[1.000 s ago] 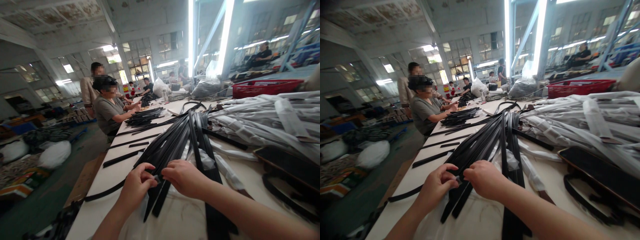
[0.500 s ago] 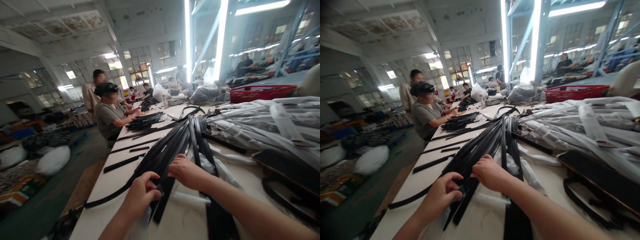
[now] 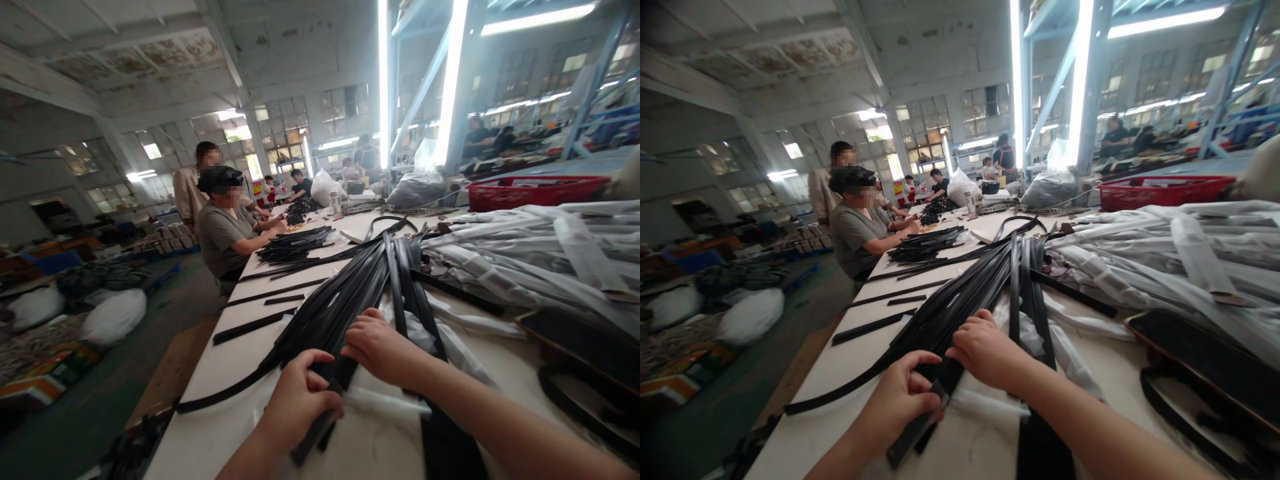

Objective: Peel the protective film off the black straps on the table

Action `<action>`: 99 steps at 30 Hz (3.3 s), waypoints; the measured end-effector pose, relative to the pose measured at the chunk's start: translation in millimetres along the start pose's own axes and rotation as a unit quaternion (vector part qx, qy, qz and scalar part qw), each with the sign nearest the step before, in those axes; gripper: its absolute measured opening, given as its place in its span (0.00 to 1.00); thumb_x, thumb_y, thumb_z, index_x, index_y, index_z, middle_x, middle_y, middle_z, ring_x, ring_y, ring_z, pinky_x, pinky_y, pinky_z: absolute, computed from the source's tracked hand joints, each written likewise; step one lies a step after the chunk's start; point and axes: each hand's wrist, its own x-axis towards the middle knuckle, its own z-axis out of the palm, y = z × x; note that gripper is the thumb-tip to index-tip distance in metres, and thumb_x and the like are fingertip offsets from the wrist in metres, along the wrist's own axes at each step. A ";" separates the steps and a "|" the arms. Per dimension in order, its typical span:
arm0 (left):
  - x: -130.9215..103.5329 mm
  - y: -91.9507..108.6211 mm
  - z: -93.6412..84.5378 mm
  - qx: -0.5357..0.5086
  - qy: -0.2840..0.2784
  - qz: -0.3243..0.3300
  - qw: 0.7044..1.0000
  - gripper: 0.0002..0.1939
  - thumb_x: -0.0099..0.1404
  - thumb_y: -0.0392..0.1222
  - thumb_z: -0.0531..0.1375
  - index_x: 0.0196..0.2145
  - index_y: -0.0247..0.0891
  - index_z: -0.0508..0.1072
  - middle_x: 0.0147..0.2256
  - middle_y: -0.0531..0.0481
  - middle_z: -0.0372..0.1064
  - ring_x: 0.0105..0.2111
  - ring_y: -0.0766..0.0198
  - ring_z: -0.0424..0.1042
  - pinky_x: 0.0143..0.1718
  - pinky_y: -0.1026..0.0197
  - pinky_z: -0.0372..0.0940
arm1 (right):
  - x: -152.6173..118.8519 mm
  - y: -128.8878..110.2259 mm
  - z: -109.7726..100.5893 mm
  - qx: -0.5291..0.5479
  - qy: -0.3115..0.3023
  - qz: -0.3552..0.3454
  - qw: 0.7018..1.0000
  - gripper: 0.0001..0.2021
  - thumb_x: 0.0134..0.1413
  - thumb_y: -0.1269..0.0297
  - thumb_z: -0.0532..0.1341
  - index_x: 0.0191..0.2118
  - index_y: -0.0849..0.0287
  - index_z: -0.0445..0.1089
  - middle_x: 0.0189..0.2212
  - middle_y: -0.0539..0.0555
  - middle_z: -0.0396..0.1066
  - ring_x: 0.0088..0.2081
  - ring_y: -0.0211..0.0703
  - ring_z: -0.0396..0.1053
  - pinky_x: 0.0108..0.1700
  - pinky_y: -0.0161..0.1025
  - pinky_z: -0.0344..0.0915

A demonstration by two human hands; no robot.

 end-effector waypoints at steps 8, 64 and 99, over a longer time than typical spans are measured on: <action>0.2 -7.9 10.3 -0.101 -0.071 0.021 0.992 0.31 0.46 0.31 0.67 0.48 0.31 0.62 0.22 0.48 0.76 0.23 0.57 0.76 0.29 0.59 0.66 | -2.2 -6.1 -4.8 0.001 0.022 -0.009 1.000 0.18 0.64 0.60 0.52 0.24 0.60 0.66 0.24 0.50 0.69 0.32 0.40 0.64 0.45 0.43 0.47; -9.1 8.4 18.1 -0.153 0.015 0.084 0.985 0.40 0.46 0.42 0.73 0.53 0.33 0.61 0.28 0.44 0.78 0.30 0.52 0.78 0.34 0.58 0.69 | 8.4 17.9 1.8 0.600 -0.033 0.481 0.638 0.24 0.52 0.40 0.59 0.26 0.58 0.57 0.13 0.48 0.62 0.11 0.30 0.56 0.10 0.23 0.39; -4.9 2.3 14.2 -0.096 -0.010 0.042 0.994 0.31 0.56 0.40 0.66 0.54 0.30 0.60 0.20 0.52 0.73 0.22 0.62 0.73 0.20 0.69 0.59 | -0.4 -8.6 15.8 0.387 0.191 0.162 0.888 0.08 0.56 0.59 0.59 0.32 0.57 0.64 0.21 0.47 0.61 0.23 0.36 0.58 0.24 0.33 0.55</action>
